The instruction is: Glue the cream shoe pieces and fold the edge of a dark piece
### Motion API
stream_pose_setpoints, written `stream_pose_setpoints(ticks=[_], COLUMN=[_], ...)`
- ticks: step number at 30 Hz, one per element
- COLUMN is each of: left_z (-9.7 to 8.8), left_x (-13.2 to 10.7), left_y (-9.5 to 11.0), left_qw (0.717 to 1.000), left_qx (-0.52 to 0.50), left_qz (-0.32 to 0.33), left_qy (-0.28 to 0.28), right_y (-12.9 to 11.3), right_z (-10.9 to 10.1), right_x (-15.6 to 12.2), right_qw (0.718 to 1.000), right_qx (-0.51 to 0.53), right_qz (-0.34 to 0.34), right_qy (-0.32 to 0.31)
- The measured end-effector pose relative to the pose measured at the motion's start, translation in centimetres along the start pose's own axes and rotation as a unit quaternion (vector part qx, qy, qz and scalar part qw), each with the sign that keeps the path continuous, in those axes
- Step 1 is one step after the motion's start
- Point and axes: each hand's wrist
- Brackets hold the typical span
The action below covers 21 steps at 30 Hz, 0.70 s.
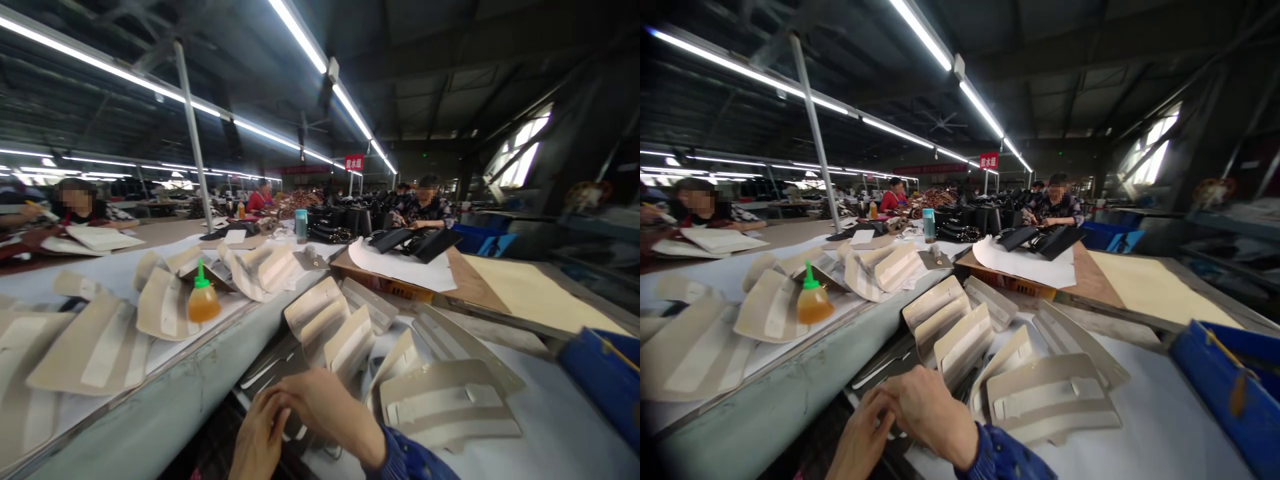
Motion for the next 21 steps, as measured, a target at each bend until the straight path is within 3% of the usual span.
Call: stream_pose_setpoints(ticks=[3,6,12,14,16,21], left_z=[1.5,2.7,3.5,3.6,3.9,5.2], left_x=[1.2,2.5,5.1,5.8,6.3,6.8], left_y=[1.5,3.0,5.6,6.2,6.6,6.9], left_qw=[1.0,0.997,0.989,0.986,0.983,0.977], left_qx=[-0.015,-0.031,-0.059,-0.062,-0.061,-0.065], left_qz=[-0.012,-0.037,-0.099,-0.119,-0.14,-0.17], left_qy=[-0.025,-0.056,-0.093,-0.1,-0.102,-0.109], right_y=[-0.9,-0.2,6.6,8.4,8.9,7.4], right_z=[-2.8,-6.1,-10.8,-11.1,-10.5,-6.6], right_x=[-3.1,-6.9,-13.7,-14.6,-14.6,-11.9], right_qw=[0.999,0.995,0.947,0.955,0.973,0.984], right_qx=[0.014,0.017,-0.009,-0.019,-0.007,0.073], right_qz=[-0.016,0.015,0.157,0.201,0.198,0.142], right_qy=[0.026,0.095,0.278,0.216,0.116,-0.077])
Point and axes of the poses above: each hand's wrist, its own x-axis towards the middle knuckle, its own z-axis out of the palm, y = z × x, and after that the axes turned 14 degrees about x, right-handed
